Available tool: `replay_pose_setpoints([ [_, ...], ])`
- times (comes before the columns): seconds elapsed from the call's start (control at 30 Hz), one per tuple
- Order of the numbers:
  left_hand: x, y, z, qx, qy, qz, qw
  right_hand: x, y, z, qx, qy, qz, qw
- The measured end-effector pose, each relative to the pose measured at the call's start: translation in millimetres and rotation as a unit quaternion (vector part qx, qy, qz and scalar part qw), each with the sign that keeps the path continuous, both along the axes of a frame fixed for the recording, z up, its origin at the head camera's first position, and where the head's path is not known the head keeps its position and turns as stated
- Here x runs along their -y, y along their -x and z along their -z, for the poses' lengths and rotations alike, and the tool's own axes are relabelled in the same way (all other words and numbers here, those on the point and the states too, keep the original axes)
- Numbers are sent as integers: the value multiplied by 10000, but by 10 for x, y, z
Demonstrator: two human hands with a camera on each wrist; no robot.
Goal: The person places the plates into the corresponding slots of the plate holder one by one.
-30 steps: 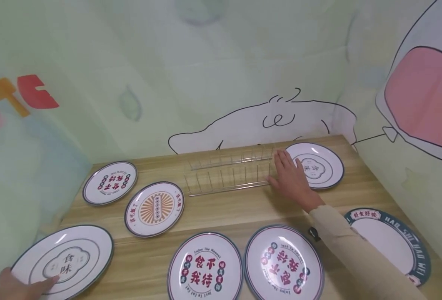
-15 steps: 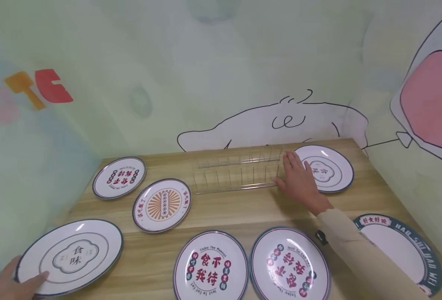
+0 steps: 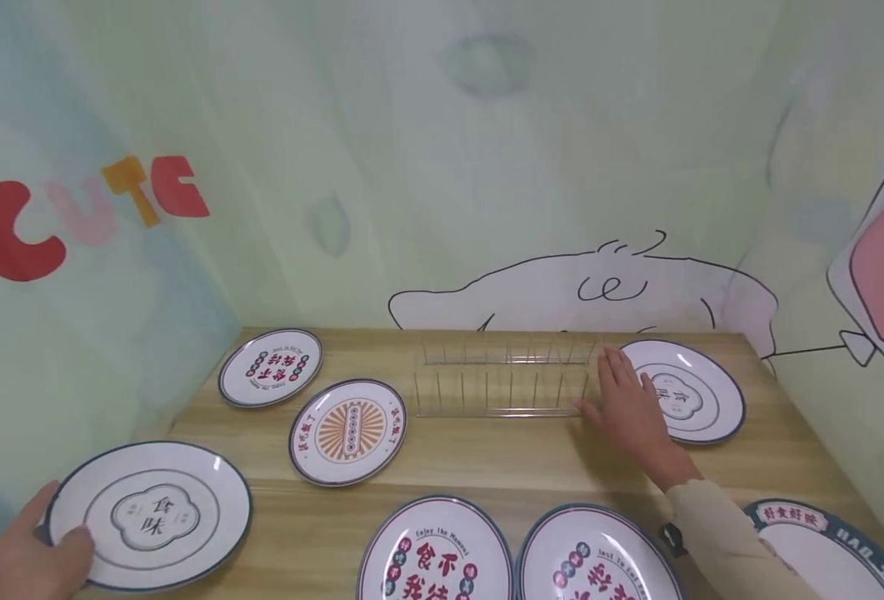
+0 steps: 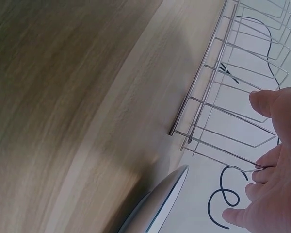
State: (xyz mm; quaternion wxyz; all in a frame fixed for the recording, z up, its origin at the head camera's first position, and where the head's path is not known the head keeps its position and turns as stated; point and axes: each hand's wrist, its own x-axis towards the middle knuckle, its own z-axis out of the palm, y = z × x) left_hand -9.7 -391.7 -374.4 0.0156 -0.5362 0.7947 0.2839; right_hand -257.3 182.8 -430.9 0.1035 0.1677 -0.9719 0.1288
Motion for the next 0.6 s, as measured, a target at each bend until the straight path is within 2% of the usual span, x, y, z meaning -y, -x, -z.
replay_pose_setpoints([
  [0.1,-149,36,-101,38,205,105,9997,-25,-33,26,10,-7,31,10000],
  [0.27,-439,167,-270,-378,652,331,9966,-46,-34,33,-69,-87,36,9999],
  [0.4,-642,294,-408,-686,980,731,9901,-63,-17,31,-179,-103,11,9998],
  [0.6,-903,469,-562,-1174,1191,1406,9758,-91,14,42,-297,-231,-143,9992],
])
